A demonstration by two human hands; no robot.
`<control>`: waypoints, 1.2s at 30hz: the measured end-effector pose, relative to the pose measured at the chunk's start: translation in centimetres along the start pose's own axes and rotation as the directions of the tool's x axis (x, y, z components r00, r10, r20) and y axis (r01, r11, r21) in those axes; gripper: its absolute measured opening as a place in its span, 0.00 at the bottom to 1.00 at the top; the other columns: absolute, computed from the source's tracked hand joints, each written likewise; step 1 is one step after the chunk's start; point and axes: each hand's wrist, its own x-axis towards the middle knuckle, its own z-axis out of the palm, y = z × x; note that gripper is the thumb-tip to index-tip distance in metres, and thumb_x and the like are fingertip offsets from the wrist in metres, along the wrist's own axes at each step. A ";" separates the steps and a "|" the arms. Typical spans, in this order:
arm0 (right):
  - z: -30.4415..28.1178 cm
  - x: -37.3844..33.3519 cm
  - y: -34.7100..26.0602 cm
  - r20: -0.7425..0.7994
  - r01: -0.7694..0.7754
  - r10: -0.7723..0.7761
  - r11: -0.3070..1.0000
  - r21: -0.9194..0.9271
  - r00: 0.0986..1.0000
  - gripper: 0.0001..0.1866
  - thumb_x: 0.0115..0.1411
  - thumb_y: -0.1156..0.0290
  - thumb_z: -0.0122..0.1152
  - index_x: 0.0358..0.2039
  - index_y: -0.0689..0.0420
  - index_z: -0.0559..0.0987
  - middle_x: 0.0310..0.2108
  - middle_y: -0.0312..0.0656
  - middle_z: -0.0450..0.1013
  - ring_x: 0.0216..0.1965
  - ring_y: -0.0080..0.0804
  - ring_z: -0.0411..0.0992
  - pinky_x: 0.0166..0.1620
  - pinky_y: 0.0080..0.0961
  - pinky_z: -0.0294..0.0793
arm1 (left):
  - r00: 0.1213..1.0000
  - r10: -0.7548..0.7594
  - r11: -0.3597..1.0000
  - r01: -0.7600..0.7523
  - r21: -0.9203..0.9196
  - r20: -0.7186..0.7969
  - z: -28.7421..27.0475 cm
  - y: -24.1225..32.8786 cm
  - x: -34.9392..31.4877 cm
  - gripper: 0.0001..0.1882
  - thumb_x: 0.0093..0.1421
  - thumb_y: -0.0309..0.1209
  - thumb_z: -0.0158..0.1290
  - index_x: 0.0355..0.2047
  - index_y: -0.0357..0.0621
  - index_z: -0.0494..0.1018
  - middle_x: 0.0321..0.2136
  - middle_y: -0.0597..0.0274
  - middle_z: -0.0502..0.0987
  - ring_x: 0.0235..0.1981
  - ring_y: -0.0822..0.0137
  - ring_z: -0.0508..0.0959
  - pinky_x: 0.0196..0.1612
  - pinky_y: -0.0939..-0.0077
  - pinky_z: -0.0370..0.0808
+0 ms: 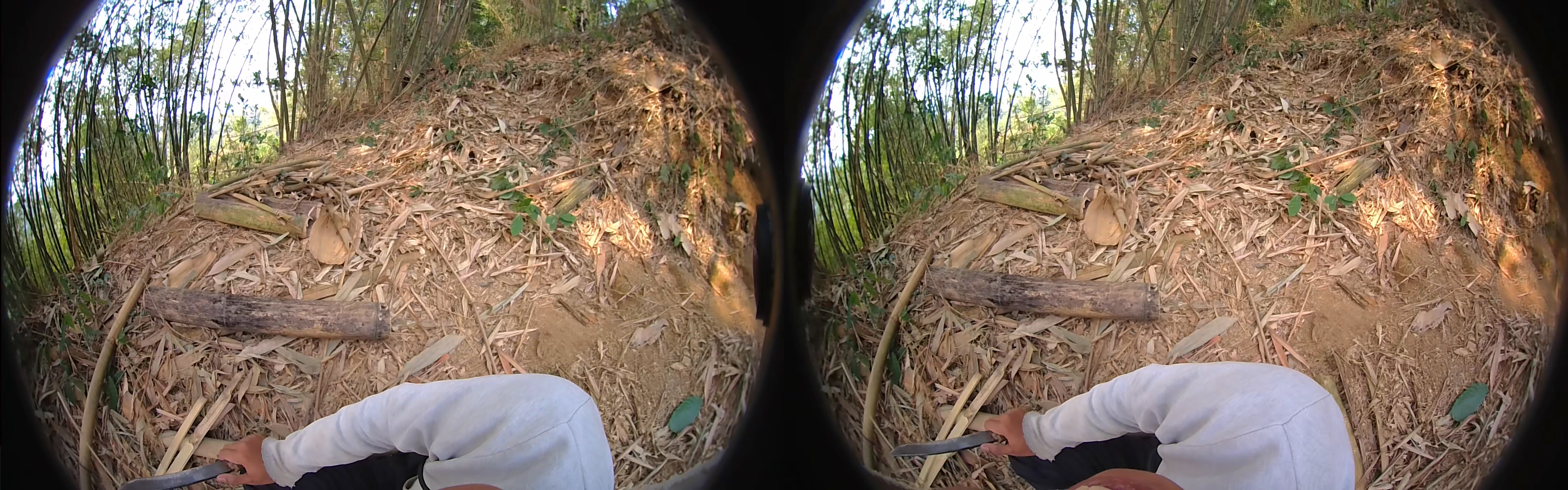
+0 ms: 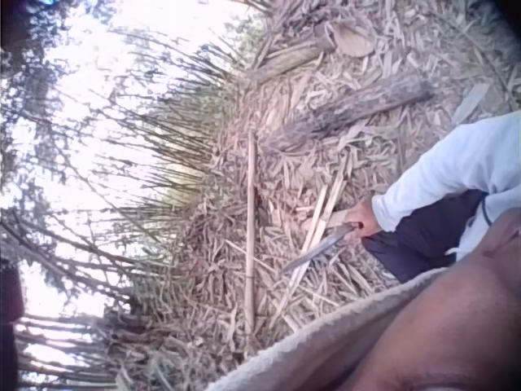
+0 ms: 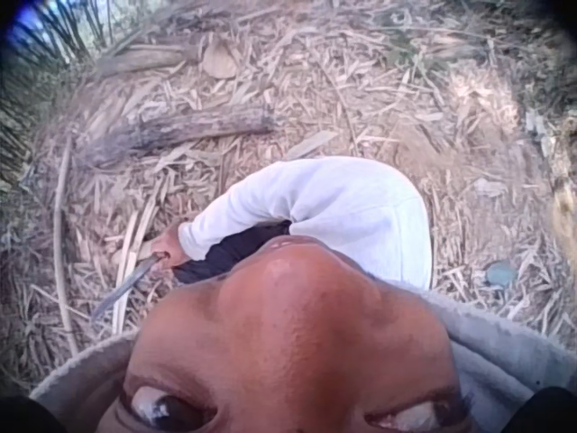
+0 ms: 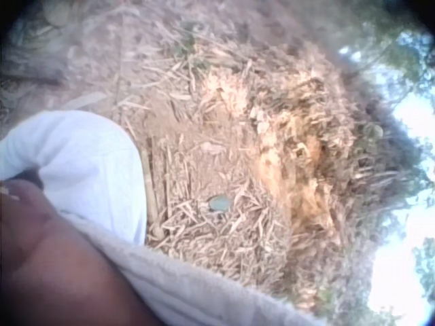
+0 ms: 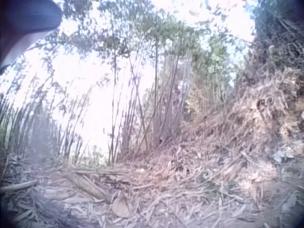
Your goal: The person shaves a long bamboo strip with a knife while sitting on the ground.
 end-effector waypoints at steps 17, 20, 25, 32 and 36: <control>2.0 1.8 0.0 0.047 0.083 -0.077 0.987 -0.138 0.996 0.25 0.59 0.45 0.56 0.32 0.58 0.78 0.30 0.48 0.76 0.31 0.50 0.76 0.35 0.42 0.75 | 0.923 0.188 0.891 -0.304 -0.338 -0.335 -2.2 -6.5 -8.8 0.31 0.67 0.59 0.32 0.20 0.45 0.62 0.09 0.65 0.59 0.03 0.73 0.55 0.06 0.80 0.51; 3.5 1.0 1.0 -0.075 0.123 -0.128 0.990 -0.075 0.989 0.21 0.55 0.50 0.64 0.33 0.58 0.79 0.26 0.47 0.75 0.27 0.48 0.75 0.30 0.39 0.74 | 0.874 0.322 0.881 -0.417 -0.223 -0.363 1.5 -5.6 -10.4 0.15 0.72 0.42 0.33 0.42 0.43 0.62 0.18 0.58 0.65 0.06 0.73 0.57 0.08 0.79 0.55; 4.1 0.2 1.2 -0.200 0.421 -0.419 0.906 -0.033 0.886 0.23 0.54 0.50 0.67 0.31 0.61 0.77 0.23 0.47 0.73 0.24 0.49 0.73 0.28 0.36 0.72 | 0.865 0.314 0.885 -0.416 -0.207 -0.392 5.0 -6.6 -12.9 0.17 0.72 0.43 0.34 0.41 0.42 0.63 0.17 0.64 0.61 0.07 0.77 0.54 0.09 0.81 0.51; 1.4 -3.7 -2.8 -0.026 0.779 -0.783 0.614 0.122 0.621 0.27 0.49 0.42 0.67 0.22 0.57 0.77 0.15 0.37 0.67 0.17 0.34 0.69 0.19 0.28 0.65 | 0.760 0.334 0.872 -0.473 -0.123 -0.558 7.5 -9.2 -18.7 0.17 0.71 0.43 0.36 0.37 0.42 0.65 0.17 0.69 0.58 0.09 0.81 0.51 0.11 0.83 0.48; 2.0 -9.8 -7.2 0.170 0.766 -0.825 0.565 0.308 0.540 0.28 0.47 0.37 0.64 0.21 0.53 0.78 0.15 0.33 0.68 0.16 0.30 0.69 0.19 0.26 0.63 | 0.697 0.333 0.839 -0.526 -0.138 -0.635 8.4 -12.4 -21.9 0.16 0.71 0.42 0.37 0.36 0.42 0.66 0.16 0.71 0.57 0.10 0.81 0.52 0.13 0.83 0.47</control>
